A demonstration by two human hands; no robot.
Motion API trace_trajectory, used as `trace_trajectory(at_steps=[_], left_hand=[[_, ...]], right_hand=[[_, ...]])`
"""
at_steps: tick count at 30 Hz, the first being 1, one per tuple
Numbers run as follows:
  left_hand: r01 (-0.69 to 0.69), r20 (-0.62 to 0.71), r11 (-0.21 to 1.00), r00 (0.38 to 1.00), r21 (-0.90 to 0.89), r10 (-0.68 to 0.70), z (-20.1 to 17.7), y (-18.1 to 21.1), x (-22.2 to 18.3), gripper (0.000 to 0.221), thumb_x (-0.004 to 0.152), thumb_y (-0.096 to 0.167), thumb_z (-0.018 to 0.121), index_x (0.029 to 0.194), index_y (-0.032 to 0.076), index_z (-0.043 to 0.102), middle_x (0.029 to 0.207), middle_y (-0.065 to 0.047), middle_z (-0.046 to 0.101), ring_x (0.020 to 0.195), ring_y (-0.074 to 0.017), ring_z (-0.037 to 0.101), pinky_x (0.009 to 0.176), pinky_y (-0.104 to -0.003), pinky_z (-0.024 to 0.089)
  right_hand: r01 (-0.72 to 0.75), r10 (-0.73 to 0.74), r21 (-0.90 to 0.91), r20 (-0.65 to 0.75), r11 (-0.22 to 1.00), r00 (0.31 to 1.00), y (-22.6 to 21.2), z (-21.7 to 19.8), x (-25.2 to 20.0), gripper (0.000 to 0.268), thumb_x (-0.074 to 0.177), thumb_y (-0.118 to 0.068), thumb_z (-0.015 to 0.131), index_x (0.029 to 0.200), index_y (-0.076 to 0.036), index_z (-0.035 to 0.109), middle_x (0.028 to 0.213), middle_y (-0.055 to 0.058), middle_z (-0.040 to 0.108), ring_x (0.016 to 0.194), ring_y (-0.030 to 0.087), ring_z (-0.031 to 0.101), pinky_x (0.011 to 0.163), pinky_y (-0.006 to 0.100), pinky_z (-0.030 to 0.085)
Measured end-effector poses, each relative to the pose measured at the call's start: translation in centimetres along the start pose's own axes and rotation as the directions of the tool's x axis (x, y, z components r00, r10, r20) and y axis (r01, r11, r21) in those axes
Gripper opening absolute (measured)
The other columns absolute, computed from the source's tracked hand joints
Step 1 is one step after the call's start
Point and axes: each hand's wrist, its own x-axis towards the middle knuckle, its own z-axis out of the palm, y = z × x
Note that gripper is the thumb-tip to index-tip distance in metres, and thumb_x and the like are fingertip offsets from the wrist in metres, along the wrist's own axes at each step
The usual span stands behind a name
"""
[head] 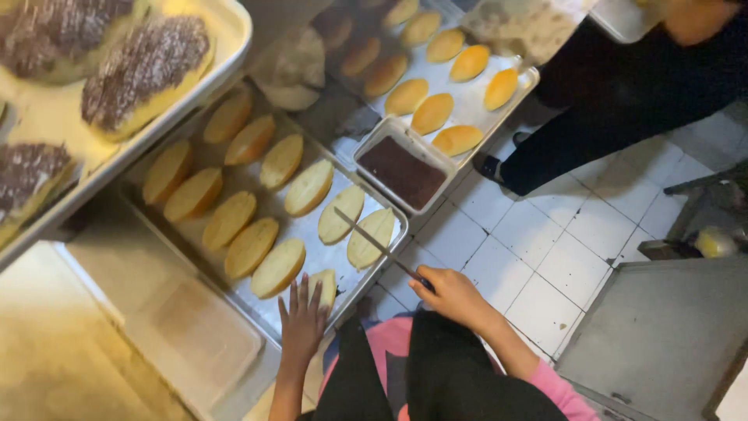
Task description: Applying cream filling and chocolate sprinkles to bread rolls in a bakery.
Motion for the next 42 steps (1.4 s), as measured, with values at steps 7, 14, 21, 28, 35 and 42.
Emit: trace_trajectory(at_steps=[7, 14, 21, 28, 35, 42], left_hand=[[-0.166, -0.132, 0.986, 0.977, 0.030, 0.168, -1.5, 4.2, 5.2, 0.053, 0.090, 0.033, 0.056, 0.137, 0.010, 0.053, 0.155, -0.022, 0.039, 0.145, -0.0417, 0.034, 0.115, -0.067, 0.025], [0.255, 0.306, 0.170, 0.799, -0.952, 0.517, 1.9, 25.0, 14.1, 0.055, 0.105, 0.033, 0.052, 0.151, 0.005, 0.043, 0.150, -0.012, 0.052, 0.142, -0.0240, 0.048, 0.116, -0.037, 0.037], [0.494, 0.311, -0.047, 0.616, -0.868, 0.724, 2.4, 40.0, 18.7, 0.064, 0.108, 0.046, 0.043, 0.158, 0.006, 0.040, 0.146, -0.011, 0.056, 0.131, -0.0220, 0.054, 0.112, -0.037, 0.042], [0.463, 0.316, -0.210, 0.810, -0.861, 0.494, 4.7, 44.2, 22.3, 0.067, 0.105, 0.052, 0.043, 0.152, 0.004, 0.050, 0.140, -0.013, 0.062, 0.124, -0.0246, 0.060, 0.107, -0.040, 0.047], [0.430, 0.375, -0.179, 0.886, -0.885, 0.272, 4.5, 44.5, 23.5, 0.062, 0.100, 0.043, 0.050, 0.154, 0.013, 0.042, 0.146, -0.004, 0.055, 0.127, -0.0208, 0.058, 0.109, -0.037, 0.043], [0.420, 0.383, -0.223, 0.904, -0.880, 0.192, 9.9, 40.7, 28.1, 0.049, 0.103, 0.028, 0.059, 0.147, 0.008, 0.055, 0.145, -0.007, 0.059, 0.116, -0.0168, 0.057, 0.095, -0.033, 0.048]], right_hand=[[-0.197, 0.200, 0.042, -0.092, 0.980, 0.975, 4.6, -1.9, -3.2, 0.033, 0.095, -0.039, 0.062, 0.090, -0.007, 0.063, 0.071, 0.017, 0.067, 0.068, 0.041, 0.065, 0.060, 0.048, 0.049], [-0.278, 0.328, 0.310, -0.123, 0.909, 0.937, 10.0, -4.8, -6.6, 0.028, 0.091, -0.028, 0.068, 0.102, -0.003, 0.061, 0.072, 0.018, 0.067, 0.065, 0.034, 0.068, 0.061, 0.044, 0.051], [-0.319, 0.415, 0.396, -0.184, 0.861, 0.891, 18.9, -10.7, -9.4, 0.032, 0.090, -0.022, 0.068, 0.114, -0.003, 0.059, 0.075, 0.015, 0.073, 0.066, 0.030, 0.073, 0.062, 0.042, 0.054], [-0.344, 0.403, 0.363, -0.097, 0.866, 0.910, 24.8, -14.3, -10.8, 0.037, 0.093, -0.036, 0.072, 0.108, -0.005, 0.057, 0.068, 0.009, 0.065, 0.061, 0.023, 0.066, 0.061, 0.038, 0.053], [-0.318, 0.321, 0.600, 0.106, 0.734, 0.941, 28.1, -15.0, -6.7, 0.025, 0.099, -0.030, 0.065, 0.113, -0.011, 0.055, 0.070, -0.002, 0.054, 0.060, 0.007, 0.049, 0.053, 0.025, 0.041], [-0.339, 0.207, 0.793, 0.270, 0.506, 0.940, 32.6, -12.4, 3.6, 0.028, 0.095, -0.013, 0.054, 0.122, -0.015, 0.048, 0.084, -0.002, 0.058, 0.063, 0.007, 0.052, 0.055, 0.024, 0.043]])
